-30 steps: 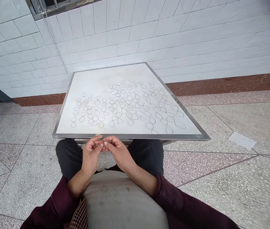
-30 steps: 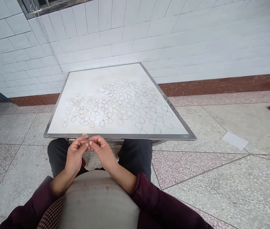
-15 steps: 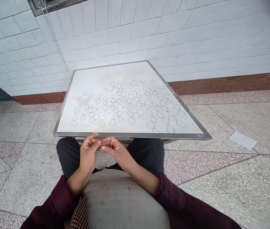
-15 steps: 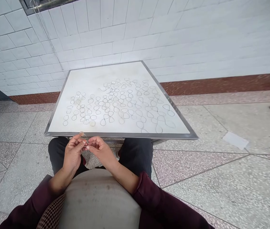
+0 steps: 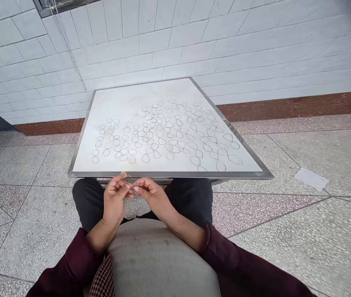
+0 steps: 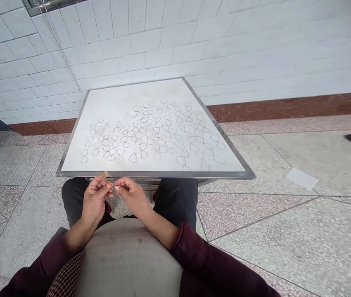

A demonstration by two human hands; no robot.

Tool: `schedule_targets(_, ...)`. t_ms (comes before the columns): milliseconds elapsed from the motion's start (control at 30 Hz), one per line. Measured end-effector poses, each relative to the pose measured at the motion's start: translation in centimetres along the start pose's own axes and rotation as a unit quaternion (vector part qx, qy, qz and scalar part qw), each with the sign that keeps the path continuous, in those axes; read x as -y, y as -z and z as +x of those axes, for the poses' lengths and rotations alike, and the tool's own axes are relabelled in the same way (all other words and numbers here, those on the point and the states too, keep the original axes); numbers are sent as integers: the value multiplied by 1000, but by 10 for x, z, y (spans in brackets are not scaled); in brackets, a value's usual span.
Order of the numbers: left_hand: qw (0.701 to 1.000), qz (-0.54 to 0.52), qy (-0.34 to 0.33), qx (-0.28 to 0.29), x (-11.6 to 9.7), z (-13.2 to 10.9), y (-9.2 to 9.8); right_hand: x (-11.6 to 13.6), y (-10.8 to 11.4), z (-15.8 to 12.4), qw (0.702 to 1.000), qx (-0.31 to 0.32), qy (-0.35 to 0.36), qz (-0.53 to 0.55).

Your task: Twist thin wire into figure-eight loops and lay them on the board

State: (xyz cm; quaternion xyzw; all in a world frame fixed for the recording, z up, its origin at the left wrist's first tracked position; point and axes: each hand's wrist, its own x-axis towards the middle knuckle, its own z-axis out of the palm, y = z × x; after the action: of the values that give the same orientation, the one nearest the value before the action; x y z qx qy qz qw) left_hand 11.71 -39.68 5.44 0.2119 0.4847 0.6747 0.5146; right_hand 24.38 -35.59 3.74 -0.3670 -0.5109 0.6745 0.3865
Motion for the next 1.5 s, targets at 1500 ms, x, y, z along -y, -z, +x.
schedule_targets(1500,996,-25,71,52,6,-3,10,3,3,-6,930,72,-241,266)
